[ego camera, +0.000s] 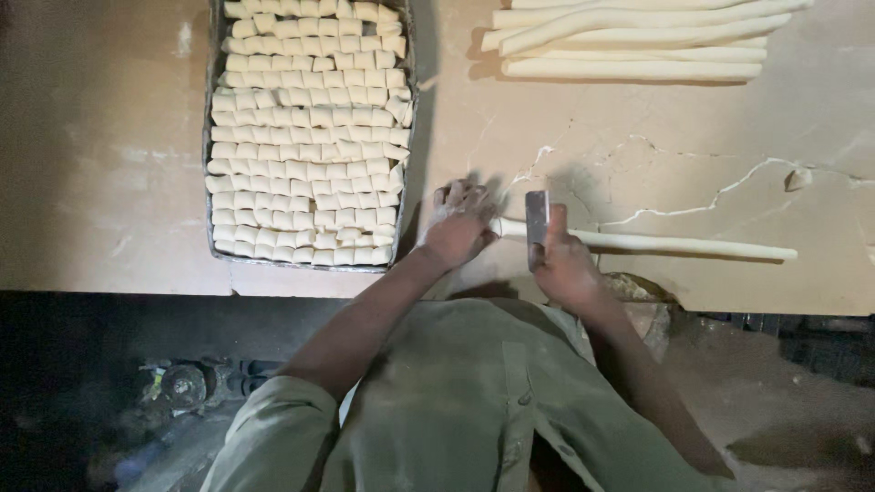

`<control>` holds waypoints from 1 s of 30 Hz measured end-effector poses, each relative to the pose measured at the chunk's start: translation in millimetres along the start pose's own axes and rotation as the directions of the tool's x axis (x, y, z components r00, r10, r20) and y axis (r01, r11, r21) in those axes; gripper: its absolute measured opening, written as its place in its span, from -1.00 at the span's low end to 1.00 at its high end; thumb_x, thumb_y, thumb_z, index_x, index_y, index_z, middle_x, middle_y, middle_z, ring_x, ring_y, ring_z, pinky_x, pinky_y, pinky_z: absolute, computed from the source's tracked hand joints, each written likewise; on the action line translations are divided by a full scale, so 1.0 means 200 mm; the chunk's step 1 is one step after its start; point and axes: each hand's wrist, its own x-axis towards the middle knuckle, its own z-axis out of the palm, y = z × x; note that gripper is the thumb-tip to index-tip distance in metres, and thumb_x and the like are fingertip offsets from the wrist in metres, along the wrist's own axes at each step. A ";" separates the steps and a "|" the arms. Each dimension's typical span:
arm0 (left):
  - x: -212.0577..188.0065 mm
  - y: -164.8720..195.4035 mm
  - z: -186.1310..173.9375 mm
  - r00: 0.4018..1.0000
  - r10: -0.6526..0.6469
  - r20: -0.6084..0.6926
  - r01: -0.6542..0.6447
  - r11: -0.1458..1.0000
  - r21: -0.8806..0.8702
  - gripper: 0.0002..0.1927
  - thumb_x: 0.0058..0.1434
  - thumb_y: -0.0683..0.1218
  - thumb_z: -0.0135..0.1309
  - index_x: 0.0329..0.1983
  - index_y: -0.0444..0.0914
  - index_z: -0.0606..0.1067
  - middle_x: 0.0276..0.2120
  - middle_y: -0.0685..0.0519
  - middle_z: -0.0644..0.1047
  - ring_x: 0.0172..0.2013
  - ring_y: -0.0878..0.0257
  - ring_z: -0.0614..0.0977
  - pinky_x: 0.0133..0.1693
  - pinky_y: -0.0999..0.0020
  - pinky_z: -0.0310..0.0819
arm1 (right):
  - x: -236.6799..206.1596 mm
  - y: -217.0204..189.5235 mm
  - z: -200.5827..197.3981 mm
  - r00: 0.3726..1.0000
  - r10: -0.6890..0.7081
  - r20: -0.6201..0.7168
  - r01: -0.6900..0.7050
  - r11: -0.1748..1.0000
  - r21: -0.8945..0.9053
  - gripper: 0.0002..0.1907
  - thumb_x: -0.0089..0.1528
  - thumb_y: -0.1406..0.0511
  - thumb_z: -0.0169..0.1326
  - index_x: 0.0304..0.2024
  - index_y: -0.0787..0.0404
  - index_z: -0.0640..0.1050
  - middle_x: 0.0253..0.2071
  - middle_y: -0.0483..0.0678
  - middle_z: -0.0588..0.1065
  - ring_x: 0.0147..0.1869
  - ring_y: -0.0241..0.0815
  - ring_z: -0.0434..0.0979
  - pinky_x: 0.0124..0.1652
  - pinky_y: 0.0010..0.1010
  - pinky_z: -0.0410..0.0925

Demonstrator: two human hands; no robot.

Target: The person rolls a long rope of dough on the table, cuts it into small pieces using a dough scraper, and places the cut pieces into a tray filled with similar dough pieces. They repeat this cycle with additional dough ropes, occasionally pressing the pieces in the tray flat.

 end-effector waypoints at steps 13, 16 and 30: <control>0.13 0.17 0.13 0.992 0.034 0.121 -0.045 0.995 0.088 -0.51 0.23 0.24 0.12 0.18 0.01 0.53 0.39 -0.08 0.28 0.44 -0.14 0.12 0.38 -0.30 -0.11 | -0.12 0.15 -0.19 0.997 0.076 -0.016 -0.075 0.996 0.049 -0.33 0.26 0.40 0.01 0.31 0.26 -0.02 -0.25 0.45 0.53 -0.13 0.51 0.55 -0.15 0.22 0.38; 0.16 0.23 0.14 0.993 0.023 0.116 -0.028 0.999 0.037 -0.43 0.19 0.25 0.11 0.25 -0.01 0.50 0.40 -0.08 0.25 0.44 -0.18 0.08 0.36 -0.35 -0.19 | -0.14 0.18 -0.23 0.949 0.294 0.112 -0.294 0.956 -0.014 -0.24 0.22 0.43 -0.02 0.36 0.24 -0.10 -0.24 0.40 0.53 -0.18 0.46 0.61 -0.18 0.17 0.47; 0.30 0.48 0.29 0.987 0.062 0.150 -0.074 0.995 0.070 -0.42 0.28 0.24 0.02 0.34 0.03 0.46 0.44 -0.06 0.20 0.50 -0.21 -0.06 0.40 -0.44 -0.39 | -0.26 0.49 -0.36 0.990 0.119 -0.074 -0.113 0.990 0.084 -0.44 0.27 0.36 -0.06 0.25 0.23 0.05 -0.18 0.47 0.50 -0.05 0.54 0.52 -0.12 0.26 0.36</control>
